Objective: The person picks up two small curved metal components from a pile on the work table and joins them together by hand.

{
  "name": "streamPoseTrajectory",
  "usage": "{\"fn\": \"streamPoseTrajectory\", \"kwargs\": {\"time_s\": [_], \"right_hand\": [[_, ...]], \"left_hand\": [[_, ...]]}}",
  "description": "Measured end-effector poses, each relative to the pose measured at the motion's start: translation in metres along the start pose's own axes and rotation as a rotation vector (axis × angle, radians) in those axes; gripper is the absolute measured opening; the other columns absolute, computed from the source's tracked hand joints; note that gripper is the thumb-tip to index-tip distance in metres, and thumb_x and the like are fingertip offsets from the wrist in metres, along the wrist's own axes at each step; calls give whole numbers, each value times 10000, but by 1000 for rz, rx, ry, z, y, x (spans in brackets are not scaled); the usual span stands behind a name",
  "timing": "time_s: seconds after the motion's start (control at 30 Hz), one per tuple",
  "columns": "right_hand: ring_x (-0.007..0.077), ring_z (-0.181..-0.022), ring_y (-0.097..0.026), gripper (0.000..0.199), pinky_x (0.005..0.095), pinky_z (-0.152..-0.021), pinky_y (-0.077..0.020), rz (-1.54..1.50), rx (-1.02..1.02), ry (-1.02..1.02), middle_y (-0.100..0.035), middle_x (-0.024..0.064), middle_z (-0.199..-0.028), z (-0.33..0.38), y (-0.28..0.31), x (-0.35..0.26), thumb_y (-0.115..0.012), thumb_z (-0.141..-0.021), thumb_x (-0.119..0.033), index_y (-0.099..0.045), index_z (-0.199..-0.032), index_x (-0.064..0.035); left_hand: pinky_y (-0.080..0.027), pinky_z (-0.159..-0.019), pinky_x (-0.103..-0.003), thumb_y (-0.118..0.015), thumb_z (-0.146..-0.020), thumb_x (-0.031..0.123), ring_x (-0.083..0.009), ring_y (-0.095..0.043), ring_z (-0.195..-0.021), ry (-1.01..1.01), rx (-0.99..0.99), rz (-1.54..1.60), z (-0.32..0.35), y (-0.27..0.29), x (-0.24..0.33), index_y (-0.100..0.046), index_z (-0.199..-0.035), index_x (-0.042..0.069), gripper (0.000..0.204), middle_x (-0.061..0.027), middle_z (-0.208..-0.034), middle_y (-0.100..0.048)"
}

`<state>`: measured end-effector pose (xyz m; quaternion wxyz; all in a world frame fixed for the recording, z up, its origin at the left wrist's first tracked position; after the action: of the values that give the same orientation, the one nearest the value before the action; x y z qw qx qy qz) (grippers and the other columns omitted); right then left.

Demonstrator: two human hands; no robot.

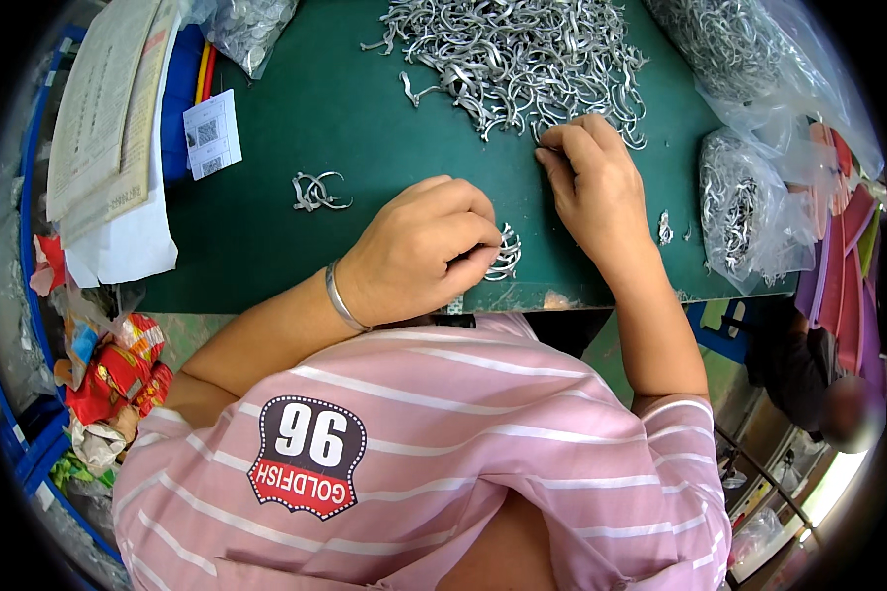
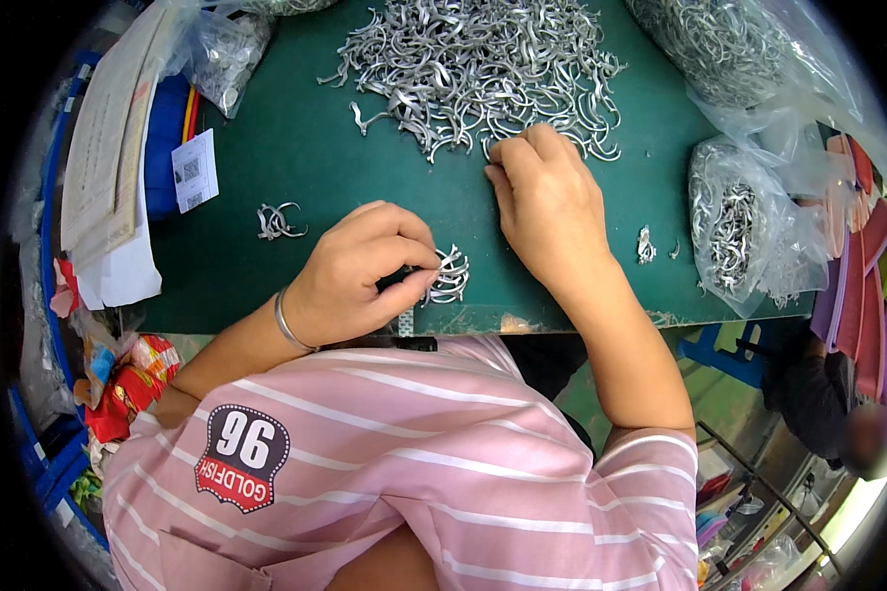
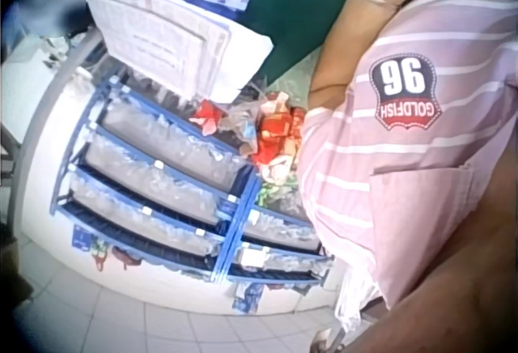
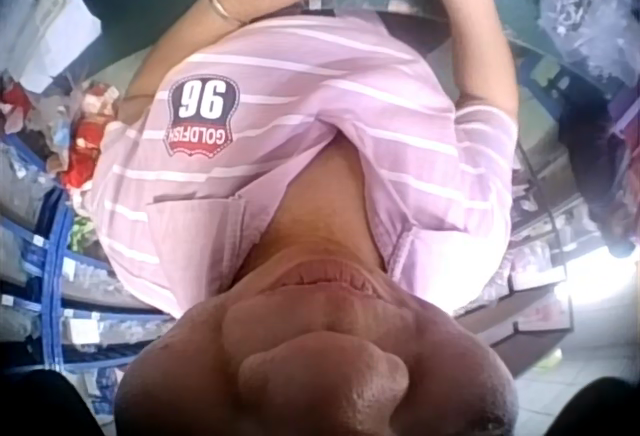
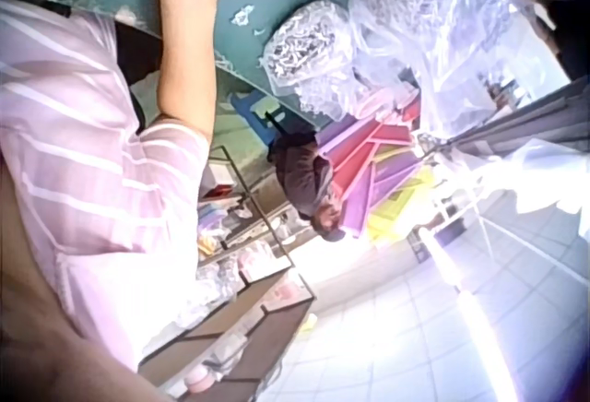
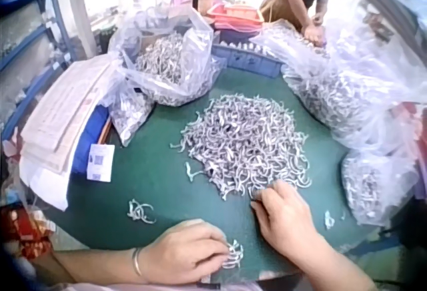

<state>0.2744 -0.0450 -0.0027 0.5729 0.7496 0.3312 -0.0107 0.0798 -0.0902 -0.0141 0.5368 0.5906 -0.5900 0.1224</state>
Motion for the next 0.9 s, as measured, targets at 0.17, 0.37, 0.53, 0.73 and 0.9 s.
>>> {"fn": "streamPoseTrajectory", "kwargs": {"time_s": [0.17, 0.37, 0.53, 0.73, 0.9], "right_hand": [[333, -822, -592, 105, 408, -725, -495, 53, -25, 54, -586, 130, -853, 1, 4, 5, -669, -791, 21, -603, -868, -7], [334, -806, -591, 150, 390, -723, -488, -480, -165, -163, -596, 136, -865, 14, 19, -11, -637, -775, 102, -566, -871, 9], [292, -764, -597, 197, 345, -688, -492, -504, -86, 144, -590, 131, -861, 21, 15, -33, -658, -765, 107, -558, -890, -8], [122, -838, -593, 339, 248, -733, -509, -1008, 83, -105, -603, 95, -1020, 39, -1, -33, -710, -803, 94, -528, -1078, 18], [103, -814, -601, 220, 229, -720, -501, -1102, -11, -324, -635, 53, -932, 40, 0, -39, -732, -849, -18, -604, -1027, 8]], "left_hand": [[-492, -699, -335, -735, -726, -26, -247, -621, -775, 36, 68, -14, -2, 6, 3, -668, -836, 35, 142, -85, -861, -633], [-504, -685, -285, -750, -766, -10, -198, -633, -777, 162, 211, 144, -2, 6, 9, -676, -940, 15, 190, -92, -889, -648], [-521, -695, -271, -740, -804, -13, -177, -646, -765, 197, 175, 120, 0, 6, 6, -664, -997, -3, 208, -108, -902, -677], [-528, -636, -300, -716, -764, -68, -233, -661, -732, 105, 261, 170, 1, 6, 5, -651, -903, 15, 174, -111, -852, -673], [-539, -688, -310, -727, -753, -92, -249, -675, -782, -25, 242, 53, 4, 9, 8, -652, -903, 6, 194, -127, -885, -685]]}}
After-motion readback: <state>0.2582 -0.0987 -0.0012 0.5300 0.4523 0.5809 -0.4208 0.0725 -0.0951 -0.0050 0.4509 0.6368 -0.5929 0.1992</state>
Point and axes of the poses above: each hand's wrist, its own z-axis away from the middle knuckle, its own y-axis out of the back of the hand, x = y × z, the point moved 2 cm from there along -z, towards the middle knuckle
